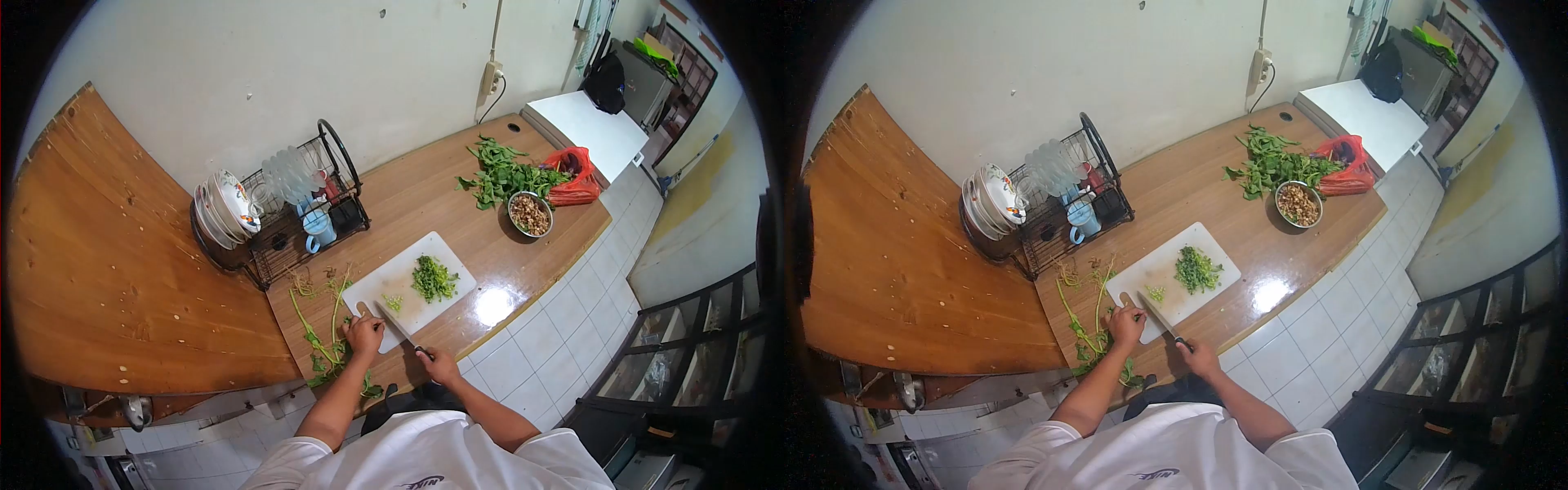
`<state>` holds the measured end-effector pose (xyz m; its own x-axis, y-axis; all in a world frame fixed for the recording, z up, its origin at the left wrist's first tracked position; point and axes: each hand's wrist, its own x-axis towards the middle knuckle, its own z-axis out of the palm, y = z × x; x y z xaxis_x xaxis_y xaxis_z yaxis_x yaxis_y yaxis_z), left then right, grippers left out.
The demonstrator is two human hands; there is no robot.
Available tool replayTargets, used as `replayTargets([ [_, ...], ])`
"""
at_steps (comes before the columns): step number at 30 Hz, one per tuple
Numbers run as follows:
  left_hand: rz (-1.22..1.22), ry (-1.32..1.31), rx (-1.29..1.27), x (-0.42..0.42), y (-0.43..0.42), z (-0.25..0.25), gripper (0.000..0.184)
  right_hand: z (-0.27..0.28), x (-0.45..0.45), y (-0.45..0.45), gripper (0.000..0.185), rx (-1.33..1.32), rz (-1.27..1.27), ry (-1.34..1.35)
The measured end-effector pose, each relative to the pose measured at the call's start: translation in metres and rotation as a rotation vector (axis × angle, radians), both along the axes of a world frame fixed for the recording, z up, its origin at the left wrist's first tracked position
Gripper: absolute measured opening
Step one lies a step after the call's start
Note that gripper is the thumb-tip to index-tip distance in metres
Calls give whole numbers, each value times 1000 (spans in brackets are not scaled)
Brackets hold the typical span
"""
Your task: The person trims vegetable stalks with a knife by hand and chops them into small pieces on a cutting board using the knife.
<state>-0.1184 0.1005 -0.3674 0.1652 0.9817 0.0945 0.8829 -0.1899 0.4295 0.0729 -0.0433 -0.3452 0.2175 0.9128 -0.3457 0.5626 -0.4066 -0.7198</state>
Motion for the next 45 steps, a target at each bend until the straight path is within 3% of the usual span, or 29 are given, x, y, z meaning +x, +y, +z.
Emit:
replayTargets([
  [5,46,-103,-36,0,2,2,8,5,7,-19,50,-57,-17,90],
  [18,-30,-34,-18,-2,3,5,8,11,-4,11,49,-119,-30,69],
  [26,33,-81,36,-7,-3,-18,10,10,-1,-12,48,-60,32,54],
  [34,21,-85,56,3,2,1,8,18,-7,13,47,-70,-16,53],
  [36,35,-57,30,3,7,2,7,30,-4,8,47,-174,-25,138],
  [45,53,-101,15,6,8,-7,7,6,4,7,51,-76,8,10],
])
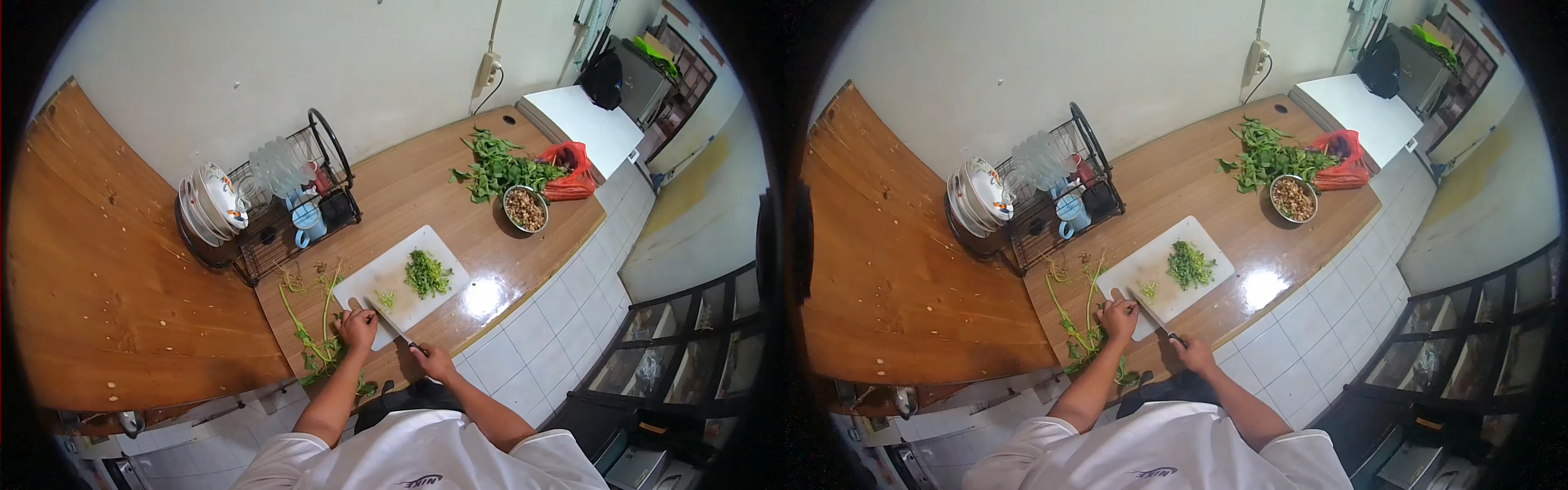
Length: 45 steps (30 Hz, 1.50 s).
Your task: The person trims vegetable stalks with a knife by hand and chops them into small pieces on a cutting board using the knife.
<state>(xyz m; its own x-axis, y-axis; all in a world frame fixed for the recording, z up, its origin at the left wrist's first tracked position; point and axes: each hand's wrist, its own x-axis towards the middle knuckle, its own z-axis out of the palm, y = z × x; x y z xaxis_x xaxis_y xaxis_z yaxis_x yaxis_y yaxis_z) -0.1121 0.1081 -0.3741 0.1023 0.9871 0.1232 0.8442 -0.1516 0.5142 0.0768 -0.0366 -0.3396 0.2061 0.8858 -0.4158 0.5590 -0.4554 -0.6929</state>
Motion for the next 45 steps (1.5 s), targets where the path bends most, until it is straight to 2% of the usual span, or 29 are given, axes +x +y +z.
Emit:
replayTargets([
  [7,-36,16,69,-4,-1,8,7,8,0,3,51,-19,-31,48],
  [11,-37,-71,1,-4,0,12,8,-1,1,-18,50,-28,-19,105],
  [13,-32,27,-20,-3,-1,11,8,-12,1,-23,50,-34,-19,123],
  [19,-20,3,20,-2,-3,6,8,-6,-3,-9,46,39,-64,119],
  [22,-26,50,15,-2,-3,7,9,10,-4,-6,49,-122,-60,183],
  [27,-28,75,37,-2,0,2,9,6,-10,-2,50,-47,-8,35],
  [31,-35,23,15,-2,-3,7,10,-3,-13,9,50,-68,-41,64],
  [33,-20,21,4,-2,-3,10,10,0,-13,8,50,33,-73,92],
  [36,10,31,6,-4,-5,6,10,5,-8,-3,50,-10,-53,147],
  [44,2,57,13,-5,-11,-3,10,-3,-5,-5,49,-10,4,48],
  [45,-3,48,80,-5,-13,-1,10,1,-5,1,48,-8,14,31],
])
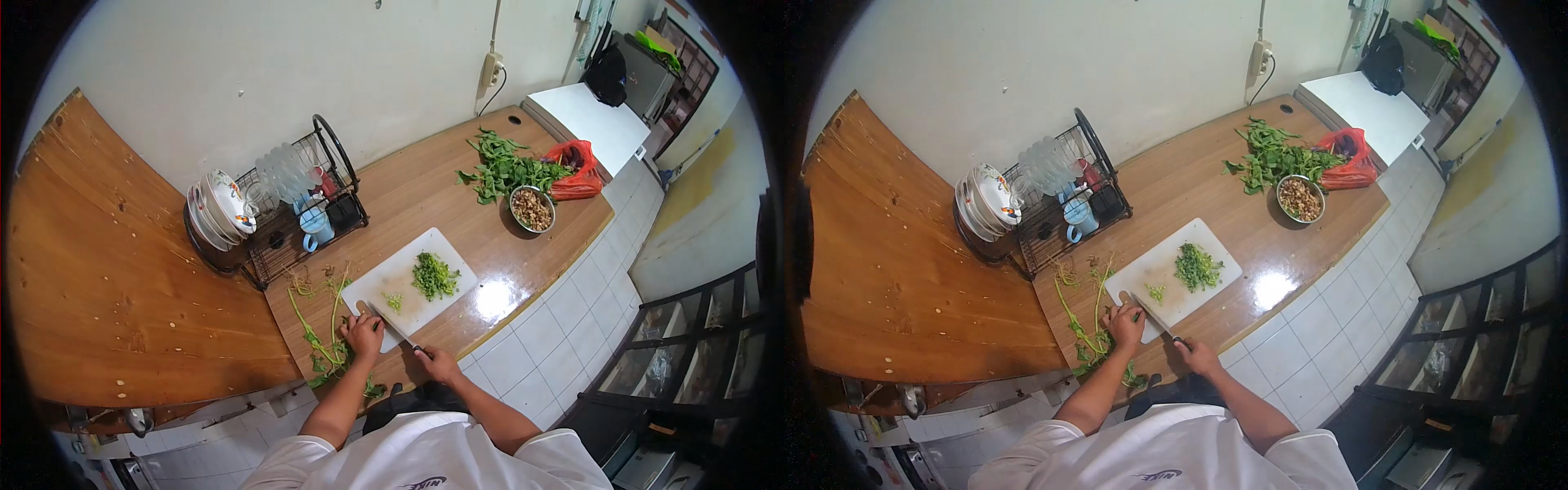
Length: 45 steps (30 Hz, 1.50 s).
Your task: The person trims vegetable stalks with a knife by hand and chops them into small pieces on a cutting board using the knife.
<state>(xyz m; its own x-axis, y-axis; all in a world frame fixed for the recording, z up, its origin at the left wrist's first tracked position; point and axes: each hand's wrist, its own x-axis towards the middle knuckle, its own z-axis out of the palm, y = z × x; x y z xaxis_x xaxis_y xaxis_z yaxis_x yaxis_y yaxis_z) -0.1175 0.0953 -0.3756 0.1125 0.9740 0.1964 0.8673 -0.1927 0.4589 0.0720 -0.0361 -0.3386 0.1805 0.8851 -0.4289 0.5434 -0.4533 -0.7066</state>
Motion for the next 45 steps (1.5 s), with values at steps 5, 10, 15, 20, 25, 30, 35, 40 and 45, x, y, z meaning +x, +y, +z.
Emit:
replayTargets([
  [5,-35,-34,60,0,-8,10,10,14,1,9,47,-36,-42,50],
  [10,23,-17,-47,0,-2,6,10,8,4,-13,48,5,-17,83],
  [15,-10,-7,8,-3,-4,3,10,10,5,-27,50,-7,0,51],
  [20,-43,-25,29,-3,-10,3,11,-5,3,-21,51,-23,-1,7],
  [25,-61,11,70,-3,-11,10,11,3,-2,-8,51,53,-23,6],
  [30,-20,-9,-5,-4,-7,12,12,13,4,-16,51,-1,-28,85],
  [35,8,-15,-53,-1,-7,5,11,-11,4,-29,49,48,-24,13],
  [40,-7,-41,-44,-2,-7,9,10,4,3,-6,48,-11,-58,49],
  [45,20,-32,-17,-2,-5,10,10,1,3,-4,46,61,-65,98],
])
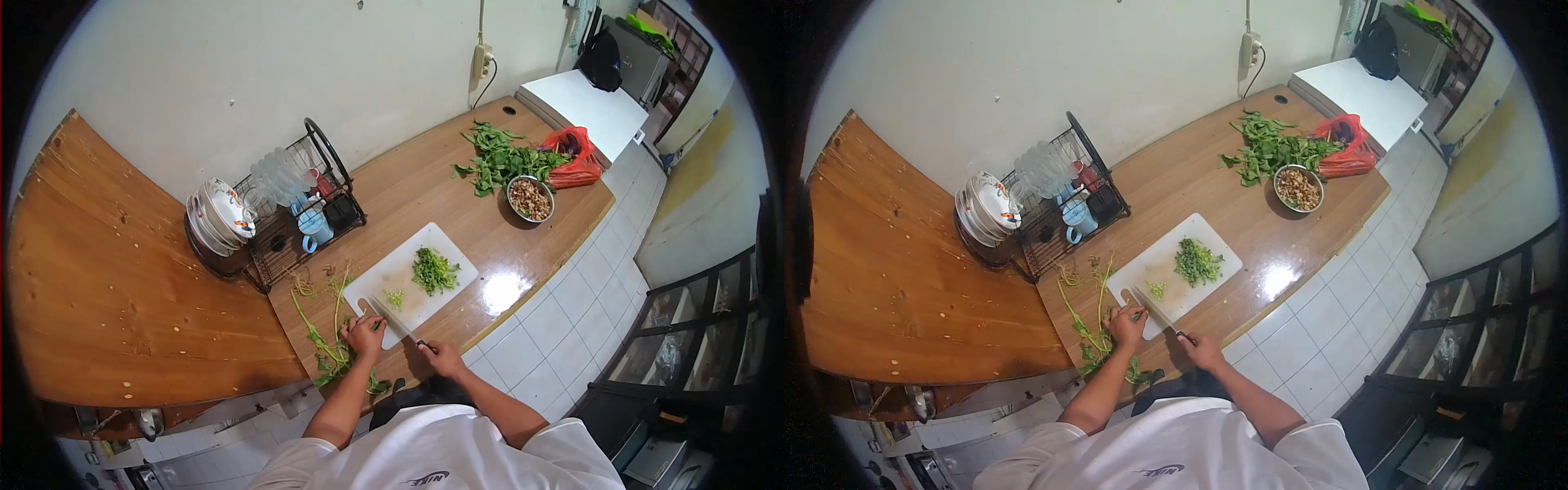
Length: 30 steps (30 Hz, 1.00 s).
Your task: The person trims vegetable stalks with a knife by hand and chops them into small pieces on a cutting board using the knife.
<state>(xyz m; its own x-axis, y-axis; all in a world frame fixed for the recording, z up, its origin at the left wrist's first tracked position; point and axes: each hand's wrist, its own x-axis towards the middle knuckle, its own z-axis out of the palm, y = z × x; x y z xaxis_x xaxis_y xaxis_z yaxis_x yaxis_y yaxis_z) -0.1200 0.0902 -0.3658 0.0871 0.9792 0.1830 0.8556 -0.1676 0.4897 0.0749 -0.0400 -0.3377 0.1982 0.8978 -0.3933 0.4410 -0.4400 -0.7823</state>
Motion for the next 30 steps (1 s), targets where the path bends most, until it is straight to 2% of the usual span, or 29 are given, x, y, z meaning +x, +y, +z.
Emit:
replayTargets([
  [5,12,-1,-45,-2,4,2,9,-3,6,-19,46,9,18,-32],
  [8,29,-49,-146,-11,12,0,13,15,12,-22,46,16,-11,-8],
  [11,129,-409,-418,-10,19,20,22,11,17,-27,46,10,-38,21],
  [15,63,-458,-453,-18,39,-4,22,8,18,-27,48,-52,-54,17],
  [17,32,-849,-547,-18,47,-24,20,6,16,-27,49,-42,-49,17],
  [20,91,-985,-604,-14,53,-16,19,15,15,-25,50,-51,-46,25],
  [22,133,-960,-612,-17,58,-2,20,13,16,-27,50,-69,-49,33],
  [24,175,-934,-618,-18,62,20,21,-1,17,-29,49,28,-56,-30],
  [26,316,-1237,-773,-21,66,43,22,-1,21,-31,48,-7,-76,9],
  [30,232,-1146,-898,-29,71,51,25,11,24,-27,46,-128,-88,72],
])
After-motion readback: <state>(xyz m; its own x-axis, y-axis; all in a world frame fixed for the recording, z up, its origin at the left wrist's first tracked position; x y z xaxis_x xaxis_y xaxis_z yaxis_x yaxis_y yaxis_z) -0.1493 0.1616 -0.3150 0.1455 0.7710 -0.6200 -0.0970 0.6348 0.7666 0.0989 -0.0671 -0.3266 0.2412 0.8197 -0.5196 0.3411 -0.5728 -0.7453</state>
